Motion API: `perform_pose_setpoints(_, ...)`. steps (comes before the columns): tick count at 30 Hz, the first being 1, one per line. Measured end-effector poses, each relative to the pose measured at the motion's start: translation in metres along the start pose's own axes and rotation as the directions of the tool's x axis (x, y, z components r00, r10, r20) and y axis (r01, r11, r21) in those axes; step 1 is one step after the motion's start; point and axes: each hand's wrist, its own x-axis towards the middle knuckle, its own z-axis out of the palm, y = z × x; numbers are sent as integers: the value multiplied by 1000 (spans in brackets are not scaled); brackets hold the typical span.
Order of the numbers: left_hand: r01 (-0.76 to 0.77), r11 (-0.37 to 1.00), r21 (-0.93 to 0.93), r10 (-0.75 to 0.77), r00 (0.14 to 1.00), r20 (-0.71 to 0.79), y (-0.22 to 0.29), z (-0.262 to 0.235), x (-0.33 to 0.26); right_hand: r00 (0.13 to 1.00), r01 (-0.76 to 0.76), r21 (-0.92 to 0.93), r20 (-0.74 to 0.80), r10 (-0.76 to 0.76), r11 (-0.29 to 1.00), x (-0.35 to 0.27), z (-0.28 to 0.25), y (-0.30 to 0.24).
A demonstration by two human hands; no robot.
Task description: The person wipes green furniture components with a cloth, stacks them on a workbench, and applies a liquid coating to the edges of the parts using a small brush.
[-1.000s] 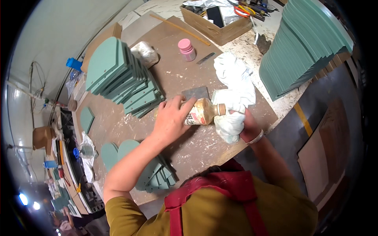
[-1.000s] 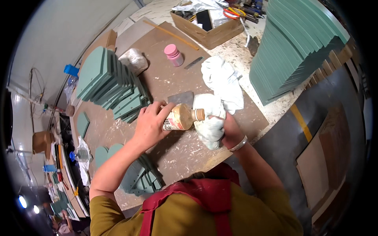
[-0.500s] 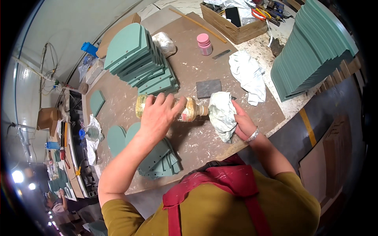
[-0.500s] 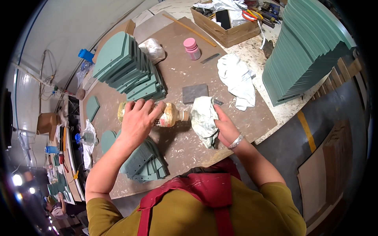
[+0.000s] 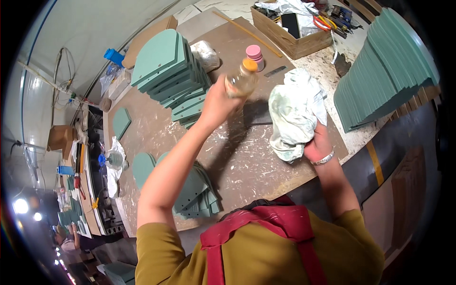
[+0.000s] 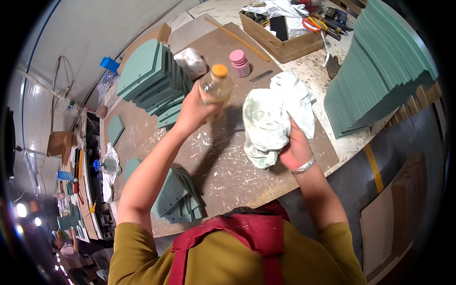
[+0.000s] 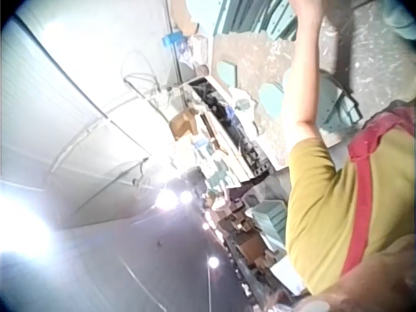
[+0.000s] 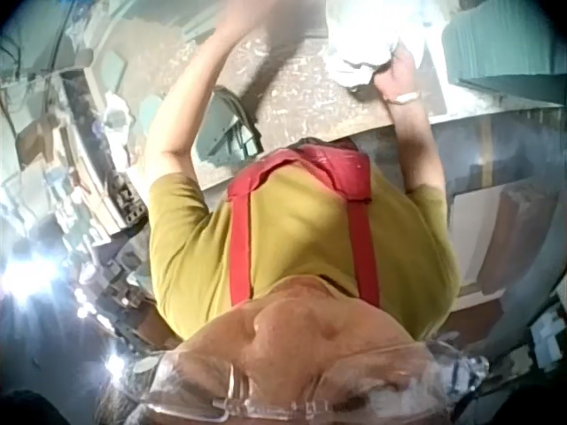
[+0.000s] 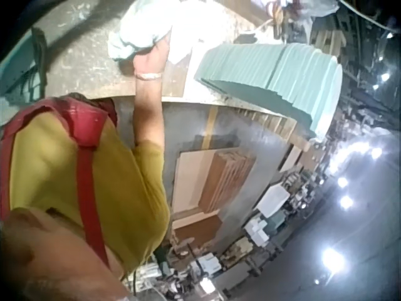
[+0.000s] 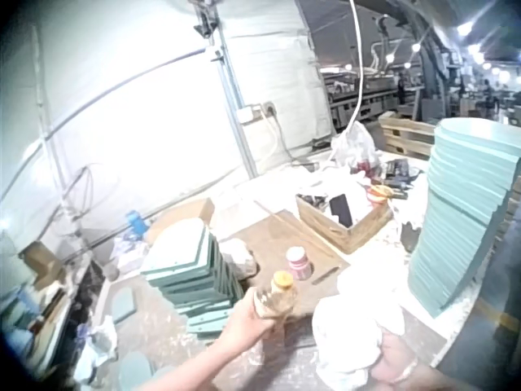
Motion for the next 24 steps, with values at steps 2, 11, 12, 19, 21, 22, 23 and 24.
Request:
perform_pose_setpoints(2,-87,982,-169,58,984,-167,-22,18,32,991,10,18,-137,-7,1000,-8,-13,4)
perform_pose_setpoints(11,169,951,-260,-184,982,-33,-76,28,28,899,-397,11,-196,391,918,-55,-30,45)
perform_pose_setpoints(12,87,978,-189,-90,996,-8,-53,11,6,911,-357,3,-221,349,934,-58,-35,47)
perform_pose_setpoints(19,-210,883,419,144,972,184,-88,-126,-175,940,-329,-529,-265,216,782,-54,28,70)
perform_pose_setpoints(21,-229,847,481,207,973,99,-111,-130,-207,950,-311,-697,-240,200,646,-52,52,85)
perform_pose_setpoints(22,-216,804,554,190,976,105,-118,-126,-219,958,-285,-818,-225,178,500,-51,67,95)
perform_pose_setpoints(23,-204,756,622,172,979,112,-125,-125,-227,978,-188,-908,-137,160,374,-51,90,111)
perform_pose_setpoints(24,-206,766,608,184,978,100,-127,-123,-230,980,-3,-969,47,194,248,-51,103,130)
